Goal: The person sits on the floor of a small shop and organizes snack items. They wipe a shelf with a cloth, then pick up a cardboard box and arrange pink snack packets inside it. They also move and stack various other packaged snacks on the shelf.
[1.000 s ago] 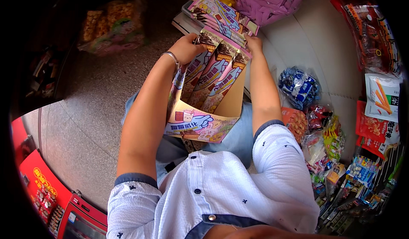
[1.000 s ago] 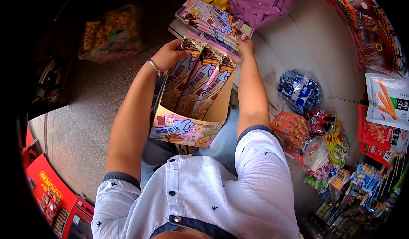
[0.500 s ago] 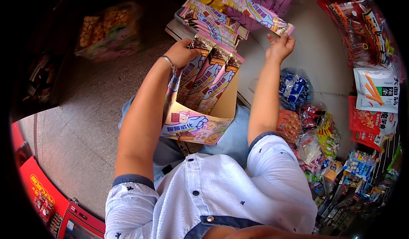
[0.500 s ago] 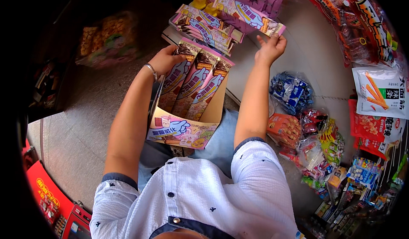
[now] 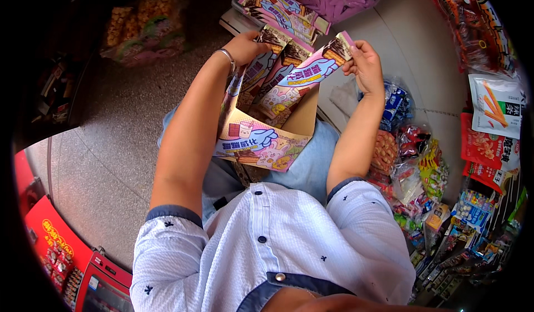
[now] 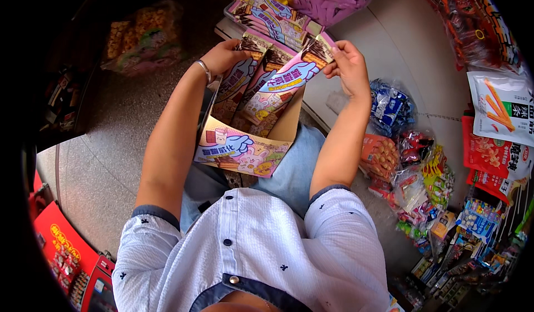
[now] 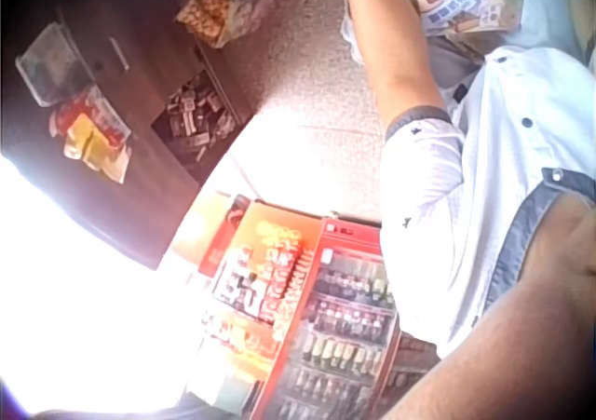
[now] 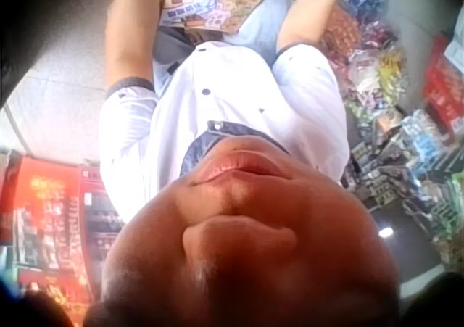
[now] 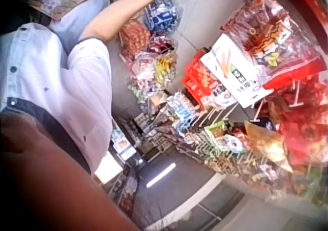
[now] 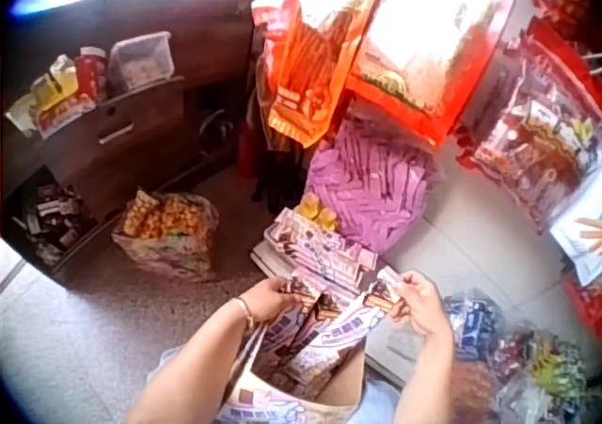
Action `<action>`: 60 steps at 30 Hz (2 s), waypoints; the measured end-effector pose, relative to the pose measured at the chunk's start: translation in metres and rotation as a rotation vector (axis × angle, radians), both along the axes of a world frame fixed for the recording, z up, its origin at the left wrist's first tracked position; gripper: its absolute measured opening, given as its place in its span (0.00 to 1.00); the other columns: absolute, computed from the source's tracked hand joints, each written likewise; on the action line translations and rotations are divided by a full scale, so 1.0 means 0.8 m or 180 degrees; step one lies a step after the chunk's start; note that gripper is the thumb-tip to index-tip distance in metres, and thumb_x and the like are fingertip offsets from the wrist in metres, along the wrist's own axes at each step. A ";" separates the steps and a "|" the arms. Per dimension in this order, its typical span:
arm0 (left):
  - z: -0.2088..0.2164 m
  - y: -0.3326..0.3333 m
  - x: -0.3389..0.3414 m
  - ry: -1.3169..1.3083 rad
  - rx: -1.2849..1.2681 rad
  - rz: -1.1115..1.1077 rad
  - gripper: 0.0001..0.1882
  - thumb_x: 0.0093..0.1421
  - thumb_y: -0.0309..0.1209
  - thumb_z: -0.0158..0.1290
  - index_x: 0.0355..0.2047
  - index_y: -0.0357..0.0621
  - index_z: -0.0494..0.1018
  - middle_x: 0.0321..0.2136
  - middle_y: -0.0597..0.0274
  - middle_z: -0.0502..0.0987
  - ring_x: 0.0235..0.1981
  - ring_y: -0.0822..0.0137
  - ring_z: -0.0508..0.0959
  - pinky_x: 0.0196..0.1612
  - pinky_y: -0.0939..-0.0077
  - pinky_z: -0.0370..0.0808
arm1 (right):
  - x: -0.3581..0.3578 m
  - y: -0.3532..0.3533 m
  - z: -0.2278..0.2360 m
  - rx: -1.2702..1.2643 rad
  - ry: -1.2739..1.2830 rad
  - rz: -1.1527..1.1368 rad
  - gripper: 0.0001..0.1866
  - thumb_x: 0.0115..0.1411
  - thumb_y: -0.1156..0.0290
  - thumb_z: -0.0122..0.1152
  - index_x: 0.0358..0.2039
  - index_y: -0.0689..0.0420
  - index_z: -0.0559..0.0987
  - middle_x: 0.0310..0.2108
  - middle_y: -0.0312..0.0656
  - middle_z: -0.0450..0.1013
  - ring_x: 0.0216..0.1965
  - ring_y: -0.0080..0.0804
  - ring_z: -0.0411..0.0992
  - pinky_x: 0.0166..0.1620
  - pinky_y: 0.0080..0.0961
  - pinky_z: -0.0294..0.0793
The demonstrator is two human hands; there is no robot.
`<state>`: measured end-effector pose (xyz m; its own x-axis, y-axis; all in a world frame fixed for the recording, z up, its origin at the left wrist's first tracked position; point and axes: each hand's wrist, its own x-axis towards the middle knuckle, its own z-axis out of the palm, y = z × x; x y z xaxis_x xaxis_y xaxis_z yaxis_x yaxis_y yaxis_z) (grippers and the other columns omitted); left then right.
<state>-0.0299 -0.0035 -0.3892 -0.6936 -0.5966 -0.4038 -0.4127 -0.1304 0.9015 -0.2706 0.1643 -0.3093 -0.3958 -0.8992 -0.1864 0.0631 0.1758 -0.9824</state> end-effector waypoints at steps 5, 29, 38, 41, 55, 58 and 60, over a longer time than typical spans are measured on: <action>0.019 0.004 -0.004 -0.0030 0.0072 -0.0172 0.21 0.51 0.39 0.56 0.41 0.38 0.70 0.24 0.62 0.73 0.22 0.72 0.71 0.27 0.76 0.69 | 0.029 -0.018 -0.036 0.0340 0.0697 0.0548 0.06 0.57 0.74 0.53 0.32 0.63 0.71 0.31 0.38 0.69 0.24 0.22 0.70 0.25 0.15 0.68; 0.036 0.017 -0.004 -0.0006 -0.0195 -0.0005 0.19 0.53 0.36 0.54 0.40 0.35 0.69 0.30 0.54 0.75 0.32 0.66 0.74 0.38 0.73 0.70 | -0.134 -0.137 -0.243 0.0915 0.2177 -0.1334 0.17 0.48 0.64 0.62 0.37 0.59 0.75 0.30 0.38 0.73 0.29 0.29 0.71 0.30 0.24 0.69; 0.040 0.024 0.006 0.0072 -0.0246 0.0061 0.18 0.54 0.37 0.52 0.41 0.39 0.67 0.26 0.55 0.73 0.21 0.66 0.75 0.15 0.73 0.69 | -0.105 -0.226 -0.185 0.1084 0.4420 0.0402 0.37 0.42 0.58 0.65 0.54 0.49 0.64 0.55 0.40 0.61 0.57 0.41 0.58 0.56 0.37 0.59; 0.045 0.025 0.009 -0.0081 -0.0120 0.0059 0.17 0.55 0.33 0.53 0.42 0.37 0.66 0.32 0.59 0.74 0.34 0.71 0.72 0.37 0.77 0.68 | -0.094 -0.246 -0.172 0.2219 0.4060 0.1091 0.33 0.44 0.58 0.64 0.52 0.50 0.65 0.53 0.42 0.64 0.54 0.42 0.61 0.55 0.40 0.60; 0.038 0.021 -0.001 -0.0006 -0.0152 0.0000 0.20 0.53 0.37 0.53 0.42 0.36 0.67 0.32 0.56 0.75 0.30 0.67 0.74 0.33 0.73 0.70 | -0.143 -0.177 -0.099 0.0222 0.1695 0.0583 0.10 0.52 0.72 0.60 0.33 0.62 0.74 0.25 0.38 0.73 0.29 0.21 0.70 0.31 0.19 0.67; -0.003 0.011 -0.006 0.0316 -0.0350 -0.0086 0.23 0.52 0.40 0.54 0.42 0.37 0.68 0.30 0.54 0.75 0.23 0.63 0.75 0.25 0.70 0.72 | -0.118 -0.097 0.001 -0.0190 0.0702 0.0477 0.12 0.55 0.73 0.58 0.39 0.63 0.74 0.32 0.36 0.74 0.32 0.18 0.71 0.37 0.14 0.69; 0.019 0.009 -0.014 -0.0150 -0.0074 -0.0280 0.24 0.51 0.41 0.54 0.43 0.36 0.68 0.32 0.52 0.76 0.26 0.63 0.76 0.29 0.70 0.73 | -0.117 -0.035 0.058 0.0041 0.0897 0.0656 0.14 0.54 0.73 0.58 0.41 0.62 0.75 0.33 0.37 0.74 0.32 0.20 0.71 0.38 0.16 0.70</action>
<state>-0.0409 0.0034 -0.3736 -0.7243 -0.5438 -0.4240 -0.4636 -0.0711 0.8832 -0.3642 0.1365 -0.2626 -0.2438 -0.9639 -0.1074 -0.2483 0.1691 -0.9538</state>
